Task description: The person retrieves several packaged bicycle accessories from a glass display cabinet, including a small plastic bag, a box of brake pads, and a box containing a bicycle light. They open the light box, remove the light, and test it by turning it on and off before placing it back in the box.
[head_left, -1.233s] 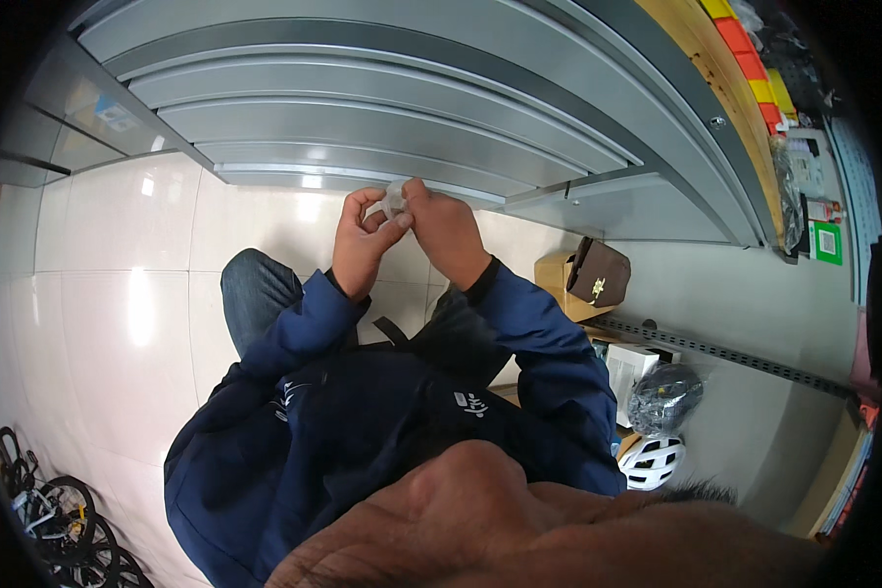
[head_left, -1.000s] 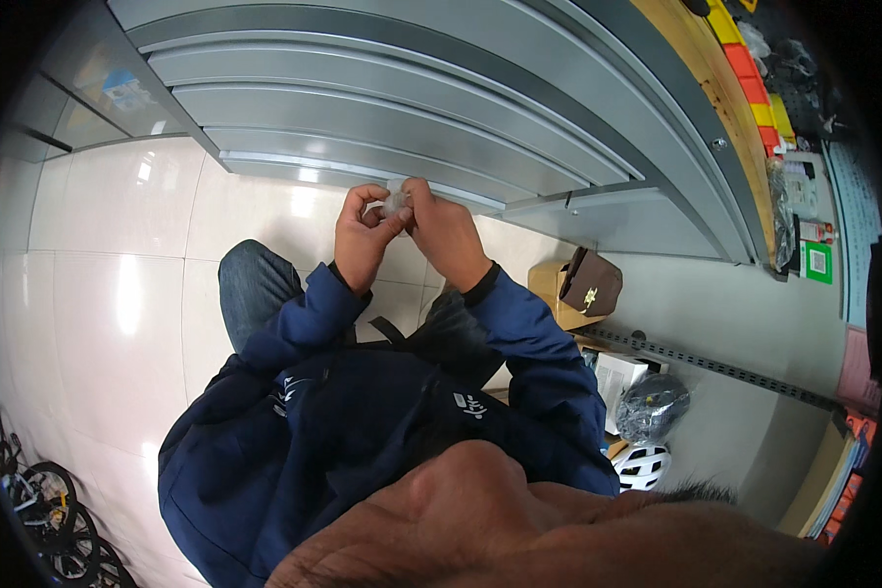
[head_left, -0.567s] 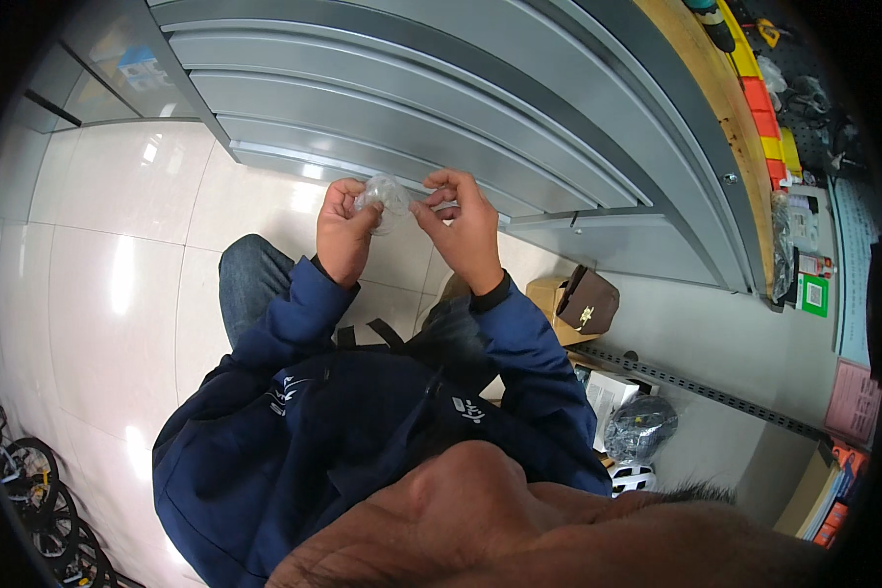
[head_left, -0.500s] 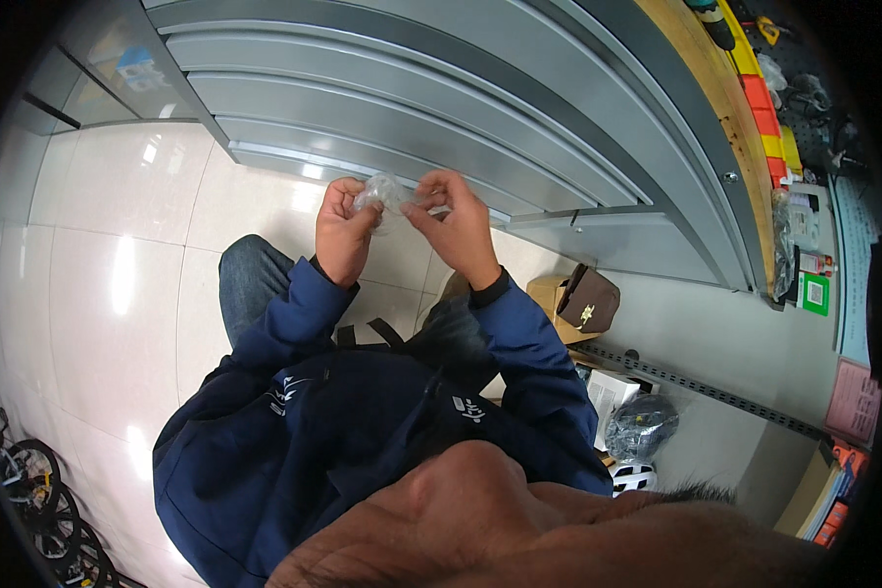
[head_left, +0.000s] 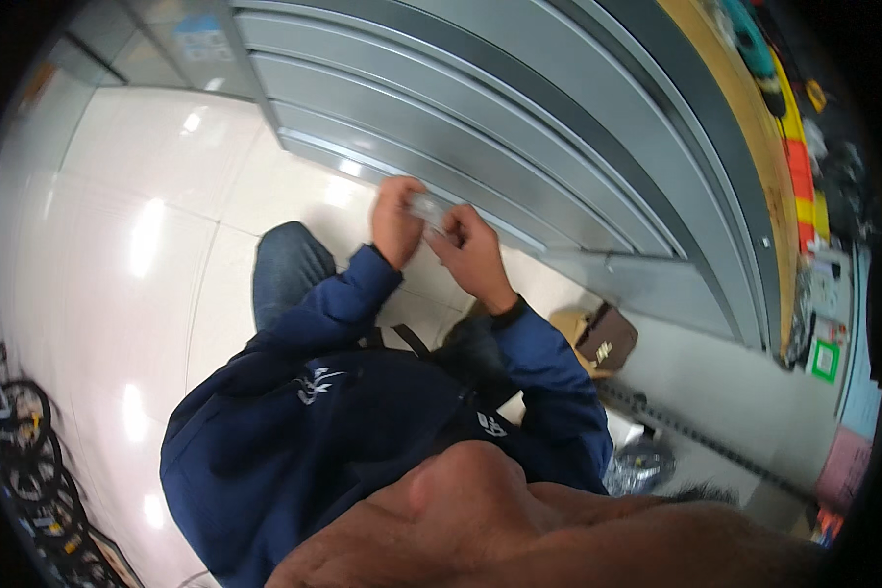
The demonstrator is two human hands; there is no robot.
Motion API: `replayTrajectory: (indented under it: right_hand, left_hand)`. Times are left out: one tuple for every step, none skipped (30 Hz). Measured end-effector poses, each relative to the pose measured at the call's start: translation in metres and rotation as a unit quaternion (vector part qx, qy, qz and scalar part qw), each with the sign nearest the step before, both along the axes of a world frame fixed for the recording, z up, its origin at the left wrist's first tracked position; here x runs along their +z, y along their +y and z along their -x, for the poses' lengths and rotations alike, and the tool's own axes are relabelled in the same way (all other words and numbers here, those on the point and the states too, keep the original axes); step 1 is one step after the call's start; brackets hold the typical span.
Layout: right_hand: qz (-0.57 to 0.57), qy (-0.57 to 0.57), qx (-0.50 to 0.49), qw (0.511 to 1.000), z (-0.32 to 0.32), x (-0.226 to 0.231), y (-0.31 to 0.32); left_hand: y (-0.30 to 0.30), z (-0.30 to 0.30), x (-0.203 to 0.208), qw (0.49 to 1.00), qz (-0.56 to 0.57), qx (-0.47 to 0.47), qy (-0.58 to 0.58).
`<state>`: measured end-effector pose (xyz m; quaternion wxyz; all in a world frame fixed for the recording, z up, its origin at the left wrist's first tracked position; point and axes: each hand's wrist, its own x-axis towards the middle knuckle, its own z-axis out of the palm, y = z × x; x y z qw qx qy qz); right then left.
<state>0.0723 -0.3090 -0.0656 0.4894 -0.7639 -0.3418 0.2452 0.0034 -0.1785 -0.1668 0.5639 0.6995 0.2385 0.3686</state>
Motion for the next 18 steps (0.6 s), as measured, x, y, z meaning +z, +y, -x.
replayTrajectory:
  right_hand:
    - [0.008, 0.018, -0.008, 1.0, 0.0, -0.003, 0.002]
    - [0.019, 0.035, -0.015, 0.999, -0.001, -0.006, 0.002]
    - [0.033, 0.056, -0.026, 0.998, -0.004, -0.007, 0.001]
    - [0.026, 0.072, -0.029, 0.997, -0.006, -0.009, 0.001]
    - [0.022, 0.093, -0.037, 0.995, -0.01, -0.01, 0.0]
    - [0.017, 0.111, -0.046, 0.993, -0.013, -0.01, -0.001]
    - [0.029, 0.083, -0.048, 0.995, -0.015, -0.011, -0.002]
    - [0.038, 0.051, -0.051, 0.997, -0.017, -0.012, -0.001]
    - [0.058, 0.043, -0.064, 0.995, -0.018, -0.012, -0.002]
    - [0.071, -0.051, -0.043, 0.995, -0.018, -0.012, -0.001]
    - [0.091, -0.123, -0.03, 0.988, -0.018, -0.012, 0.0]
    - [0.116, -0.185, -0.023, 0.976, -0.017, -0.012, 0.001]
    - [0.111, -0.214, -0.011, 0.97, -0.015, -0.013, 0.003]
    - [0.111, -0.234, -0.003, 0.966, -0.013, -0.015, 0.007]
    - [0.113, -0.248, 0.003, 0.962, -0.012, -0.017, 0.01]
    - [0.099, -0.246, 0.007, 0.964, -0.009, -0.02, 0.015]
    - [0.096, -0.242, 0.015, 0.965, -0.007, -0.024, 0.019]
    - [0.093, -0.228, 0.025, 0.969, -0.005, -0.028, 0.023]
  left_hand:
    - [-0.004, 0.003, 0.003, 1.0, -0.014, -0.013, -0.002]
    - [-0.006, 0.006, 0.006, 1.0, -0.022, -0.02, -0.006]
    - [-0.01, 0.009, 0.009, 0.999, -0.031, -0.026, -0.015]
    - [-0.013, 0.011, 0.012, 0.999, -0.002, -0.052, -0.011]
    - [-0.015, 0.014, 0.015, 0.997, 0.021, -0.074, -0.022]
    - [-0.017, 0.019, 0.016, 0.993, 0.067, -0.093, -0.02]
    - [-0.019, 0.022, 0.017, 0.987, 0.108, -0.111, -0.03]
    - [-0.019, 0.025, 0.016, 0.979, 0.15, -0.13, -0.041]
    - [-0.02, 0.027, 0.016, 0.975, 0.174, -0.129, -0.047]
    - [-0.02, 0.03, 0.015, 0.97, 0.198, -0.13, -0.052]
    - [-0.018, 0.032, 0.014, 0.962, 0.235, -0.133, -0.051]
    - [-0.016, 0.034, 0.013, 0.976, 0.182, -0.112, -0.036]
    - [-0.014, 0.036, 0.013, 0.986, 0.137, -0.093, -0.029]
    - [-0.012, 0.039, 0.012, 0.993, 0.091, -0.072, -0.021]
    - [-0.009, 0.041, 0.012, 0.998, 0.046, -0.051, -0.013]
    - [-0.006, 0.045, 0.01, 0.999, 0.026, -0.036, -0.024]
    - [0.0, 0.048, 0.007, 1.0, -0.003, -0.016, -0.021]
    - [0.008, 0.052, 0.003, 0.999, -0.034, 0.005, -0.025]
